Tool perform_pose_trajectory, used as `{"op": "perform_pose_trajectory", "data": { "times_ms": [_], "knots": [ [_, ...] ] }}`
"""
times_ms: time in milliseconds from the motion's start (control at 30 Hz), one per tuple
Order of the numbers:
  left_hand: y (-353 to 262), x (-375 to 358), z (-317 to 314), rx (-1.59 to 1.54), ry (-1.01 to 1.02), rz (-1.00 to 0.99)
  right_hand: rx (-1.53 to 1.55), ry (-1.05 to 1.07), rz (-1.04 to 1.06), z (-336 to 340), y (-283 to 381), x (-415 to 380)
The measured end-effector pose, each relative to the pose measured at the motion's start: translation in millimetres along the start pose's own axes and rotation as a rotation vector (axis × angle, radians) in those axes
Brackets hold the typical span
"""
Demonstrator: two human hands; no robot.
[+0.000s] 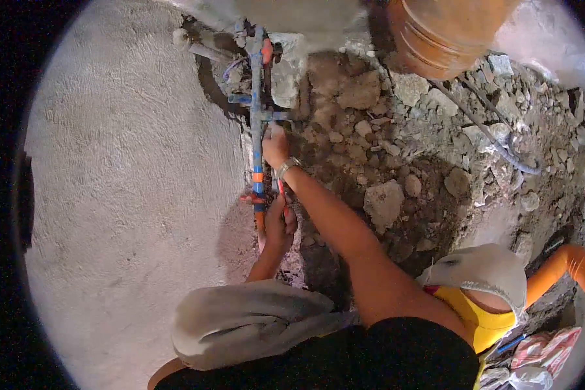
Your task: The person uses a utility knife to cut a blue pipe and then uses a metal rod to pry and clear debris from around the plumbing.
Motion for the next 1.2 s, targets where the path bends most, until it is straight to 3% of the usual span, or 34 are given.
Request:
{"op": "perform_pose_trajectory", "data": {
  "times_ms": [67,100,133,200,233,367,467,533,667,700,800,933,967,1100,1200],
  "knots": [
    [8,-11,-7,0.032,0.071,0.054,0.069,-0.167,0.055,25,22,-14],
    [13,-11,4,0.065,-0.102,0.096,0.096,-0.171,0.076,20,15,-10],
    [13,0,5,0.068,-0.099,0.099,0.123,-0.175,0.097,15,9,-5],
    [7,14,12,0.018,-0.080,-0.009,0.049,-0.254,0.241,8,2,0],
    [-8,3,-9,0.030,0.023,-0.031,-0.025,-0.140,0.123,4,1,8],
    [5,9,-13,0.093,0.037,0.020,0.008,-0.109,0.109,20,12,3],
    [15,5,-5,0.160,-0.069,-0.151,0.109,-0.087,0.059,28,19,-13],
    [9,-27,-37,0.028,0.017,0.031,0.114,-0.094,0.106,29,23,0],
    [20,-10,-26,-0.053,0.057,0.055,0.048,-0.010,0.177,13,4,11],
    [19,-19,-26,-0.022,0.050,0.044,0.055,0.031,0.052,11,0,5],
    [9,-7,-38,-0.023,0.033,0.026,0.062,-0.058,-0.004,16,1,0],
    [5,-13,-34,-0.026,-0.037,0.073,0.011,0.040,-0.050,8,-4,10],
    [3,-13,-38,-0.033,-0.032,0.070,0.019,0.166,-0.123,6,-3,12],
    [3,-8,-33,0.061,-0.033,0.019,0.263,0.050,-0.056,24,7,-19],
    [15,-23,-25,0.057,-0.054,0.027,0.056,-0.019,0.089,31,12,-26]
  ]
}}
Point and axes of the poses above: each hand's wrist, its own x-axis towards the middle knuckle, its own z-axis out of the back of the hand, y = z × x, the point moved 8 cm from there along x, towards the middle knuckle, and after that the axes turned 7 degrees about -y, right-handed, at the moved point
